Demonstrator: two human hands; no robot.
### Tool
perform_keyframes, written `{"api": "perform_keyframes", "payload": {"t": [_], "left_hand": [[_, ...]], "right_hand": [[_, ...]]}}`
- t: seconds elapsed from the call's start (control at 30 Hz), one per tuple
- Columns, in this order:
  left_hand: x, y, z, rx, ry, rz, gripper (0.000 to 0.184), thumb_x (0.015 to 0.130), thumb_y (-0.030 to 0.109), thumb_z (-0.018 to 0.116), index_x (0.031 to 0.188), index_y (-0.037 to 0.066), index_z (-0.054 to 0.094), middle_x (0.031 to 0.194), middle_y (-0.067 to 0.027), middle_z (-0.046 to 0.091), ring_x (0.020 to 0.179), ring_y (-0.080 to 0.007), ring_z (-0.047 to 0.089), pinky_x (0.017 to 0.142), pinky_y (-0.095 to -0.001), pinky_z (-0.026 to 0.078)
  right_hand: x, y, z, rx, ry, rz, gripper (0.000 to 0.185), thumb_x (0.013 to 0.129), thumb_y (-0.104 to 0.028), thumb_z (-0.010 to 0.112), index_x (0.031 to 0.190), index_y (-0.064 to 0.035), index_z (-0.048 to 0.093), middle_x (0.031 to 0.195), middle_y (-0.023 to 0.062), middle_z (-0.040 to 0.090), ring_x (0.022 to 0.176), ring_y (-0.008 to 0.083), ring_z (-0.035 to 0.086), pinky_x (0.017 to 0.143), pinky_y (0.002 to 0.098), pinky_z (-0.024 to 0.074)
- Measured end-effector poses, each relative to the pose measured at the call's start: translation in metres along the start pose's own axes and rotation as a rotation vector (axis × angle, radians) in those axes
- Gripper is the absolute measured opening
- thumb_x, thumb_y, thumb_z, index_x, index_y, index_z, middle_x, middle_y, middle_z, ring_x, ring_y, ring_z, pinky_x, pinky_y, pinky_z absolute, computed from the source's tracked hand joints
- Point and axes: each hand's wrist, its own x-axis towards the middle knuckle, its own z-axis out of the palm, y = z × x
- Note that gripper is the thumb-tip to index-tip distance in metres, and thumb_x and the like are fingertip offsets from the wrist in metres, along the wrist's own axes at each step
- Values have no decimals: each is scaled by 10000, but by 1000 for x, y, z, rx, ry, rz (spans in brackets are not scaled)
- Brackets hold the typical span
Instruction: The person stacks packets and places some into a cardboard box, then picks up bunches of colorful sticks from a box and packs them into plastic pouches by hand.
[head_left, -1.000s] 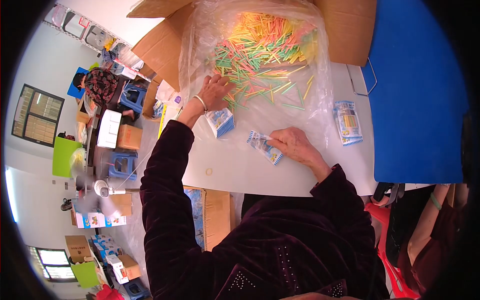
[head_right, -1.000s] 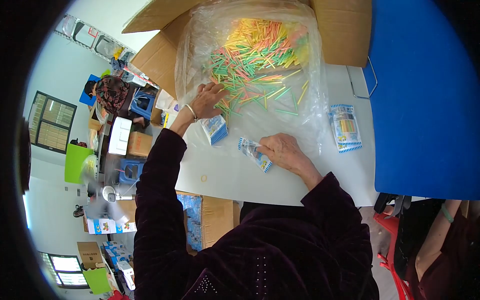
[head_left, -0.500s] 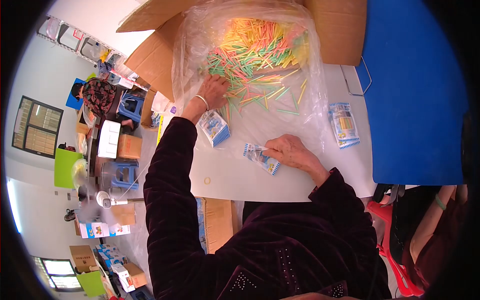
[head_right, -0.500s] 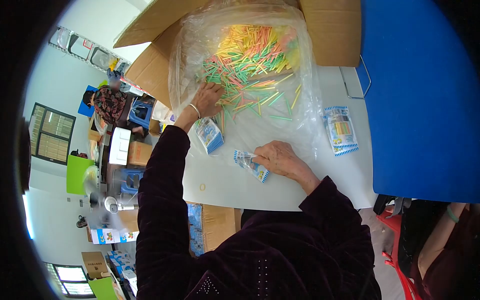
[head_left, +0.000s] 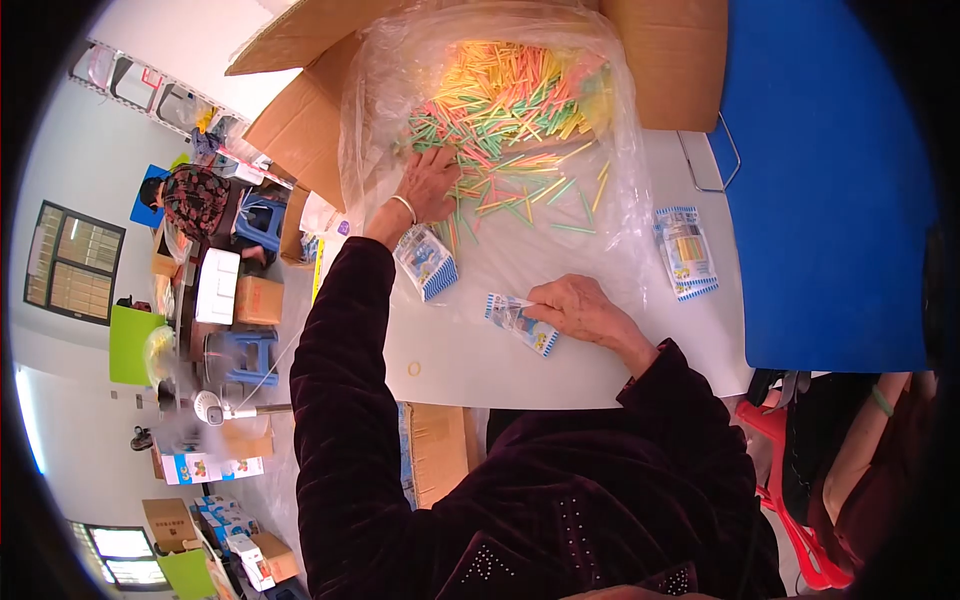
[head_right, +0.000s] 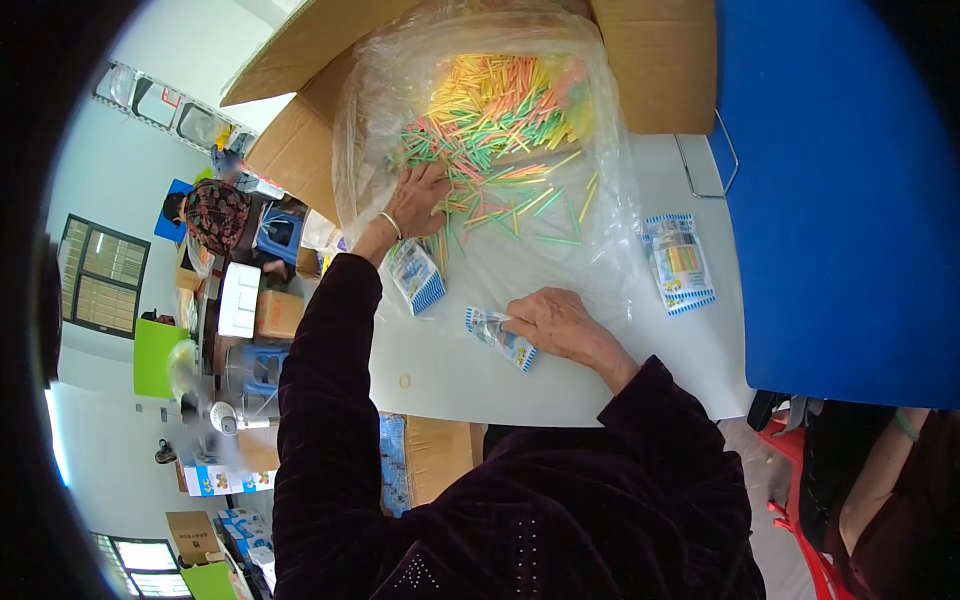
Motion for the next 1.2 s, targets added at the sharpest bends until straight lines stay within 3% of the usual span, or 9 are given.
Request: {"api": "perform_keyframes", "payload": {"t": [0.6,0.8,0.87,0.9,0.97,1.0,1.03,1.07,1.2], "left_hand": [[-3,12,31,118,208,-41,227,723,22,534,950,15,533,1218,-153,414,1112,-306,418,913,-441,350],[-9,17,15,35,221,-225,179,786,9,483,964,24,496,984,-151,556,941,-351,526,844,-440,403],[-9,20,6,-369,208,-442,129,869,45,460,989,15,497,879,-123,604,820,-309,597,752,-392,471],[-8,23,1,-365,213,-442,129,869,45,460,989,15,497,879,-123,604,820,-309,597,752,-392,471],[-6,31,-6,-1199,349,-489,181,926,138,461,1040,2,498,872,-103,628,770,-239,628,698,-339,510],[-5,40,-12,-1199,352,-487,181,926,138,461,1040,2,498,872,-103,628,770,-239,628,698,-339,510],[-4,53,-18,-1567,342,-524,207,929,155,468,1063,0,498,887,-97,629,786,-217,627,729,-342,513],[-4,66,-24,-1937,321,-553,233,933,172,474,1086,-2,498,902,-90,630,801,-195,627,760,-345,517],[2,110,-24,-2154,352,-638,159,929,146,480,1013,17,518,897,-93,597,805,-203,610,758,-345,514]], "right_hand": [[1,-1,-2,-19,-20,21,217,819,-257,562,785,-52,624,691,132,601,682,311,575,637,388,436],[2,2,-1,-50,-30,18,204,814,-260,566,817,-69,639,702,128,605,689,300,581,643,380,440],[2,0,-3,-58,-38,30,201,811,-263,571,829,-76,642,699,128,599,687,290,584,641,368,442],[2,0,-5,15,-21,71,191,822,-245,574,830,-69,647,686,106,609,686,253,595,634,341,443],[5,-2,-5,87,-3,106,181,832,-228,577,830,-62,651,673,84,618,684,215,606,627,314,445],[6,0,-4,451,97,208,178,849,-209,573,845,-49,651,695,54,629,694,178,608,636,287,451],[6,1,-3,813,199,309,176,866,-190,568,859,-36,652,718,23,640,703,142,609,646,259,456],[7,2,-4,808,200,311,176,866,-190,568,859,-36,652,718,23,640,703,142,609,646,259,456],[19,-2,-2,1370,529,302,159,883,-167,568,957,-37,621,894,24,643,792,115,601,738,258,474]]}}
